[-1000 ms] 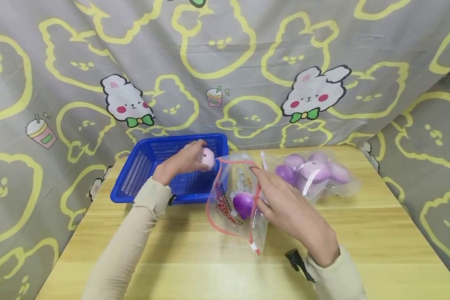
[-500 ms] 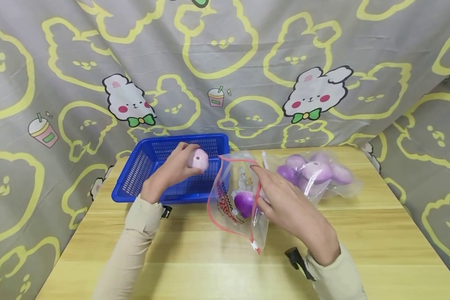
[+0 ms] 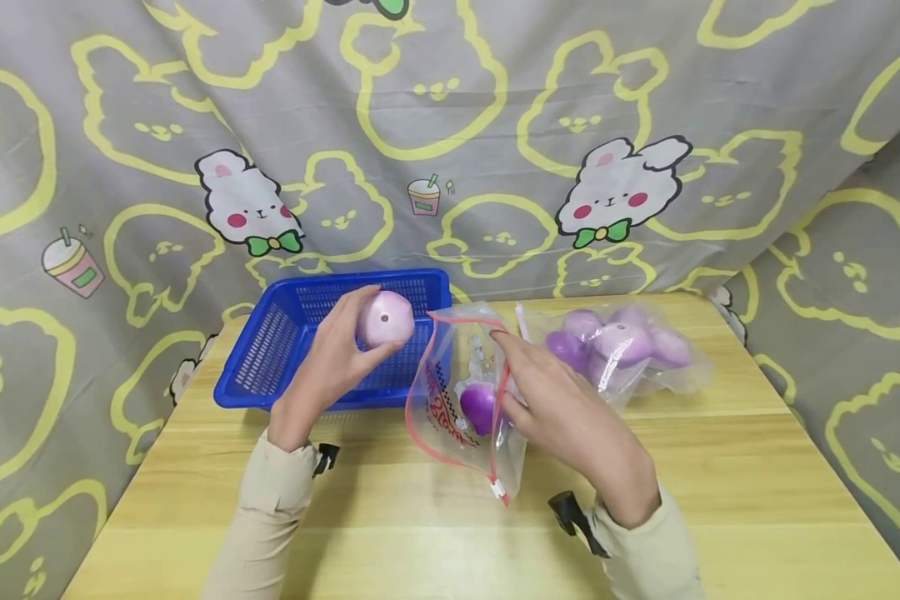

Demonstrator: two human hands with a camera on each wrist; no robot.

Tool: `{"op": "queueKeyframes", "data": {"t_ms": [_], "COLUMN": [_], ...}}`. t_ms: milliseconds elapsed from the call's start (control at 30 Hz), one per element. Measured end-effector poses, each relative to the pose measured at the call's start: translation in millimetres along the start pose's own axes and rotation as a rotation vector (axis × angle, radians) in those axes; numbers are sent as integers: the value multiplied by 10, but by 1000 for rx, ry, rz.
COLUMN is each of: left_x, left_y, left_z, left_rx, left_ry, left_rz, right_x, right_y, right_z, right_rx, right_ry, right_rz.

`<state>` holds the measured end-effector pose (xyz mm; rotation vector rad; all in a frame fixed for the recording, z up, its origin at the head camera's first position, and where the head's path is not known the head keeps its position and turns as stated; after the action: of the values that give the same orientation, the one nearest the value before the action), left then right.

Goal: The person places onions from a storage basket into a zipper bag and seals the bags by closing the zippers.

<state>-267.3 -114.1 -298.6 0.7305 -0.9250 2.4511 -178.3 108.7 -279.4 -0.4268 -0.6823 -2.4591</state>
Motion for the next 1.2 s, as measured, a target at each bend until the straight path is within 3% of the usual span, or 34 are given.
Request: {"op": "queueKeyframes", "data": {"t_ms": [433, 567, 700, 900, 1200], "left_x": [-186, -243, -328, -466, -560], "left_y": [-296, -482, -757, -1131, -1265], "left_z": [272, 404, 462, 307, -11], "left_rx": [-42, -90, -173, -180, -57], "left_ry": [-71, -140, -161, -61, -12], "left_rz": [-21, -46, -121, -238, -310], "right_x": [-23, -17, -8, -18, -4], "right_y": [-78, -84, -75, -56, -18], "right_z": [-46, -77, -90, -67, -47], "right_rx": [24, 29, 32, 24, -7], "right_ry": [0, 6, -3, -21, -34], "right_rz": [-31, -29, -16, -13, -2]}}
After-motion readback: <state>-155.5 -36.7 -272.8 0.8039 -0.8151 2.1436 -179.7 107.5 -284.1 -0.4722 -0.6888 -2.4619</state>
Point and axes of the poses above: each hand's wrist, its own x-axis towards the middle knuckle, its own z-axis out of the back of the hand, y = z × x, the point moved 10 cm from there along x, towards the middle knuckle, and after that the axes turned 8 degrees about -y, right-handed, at the moved point
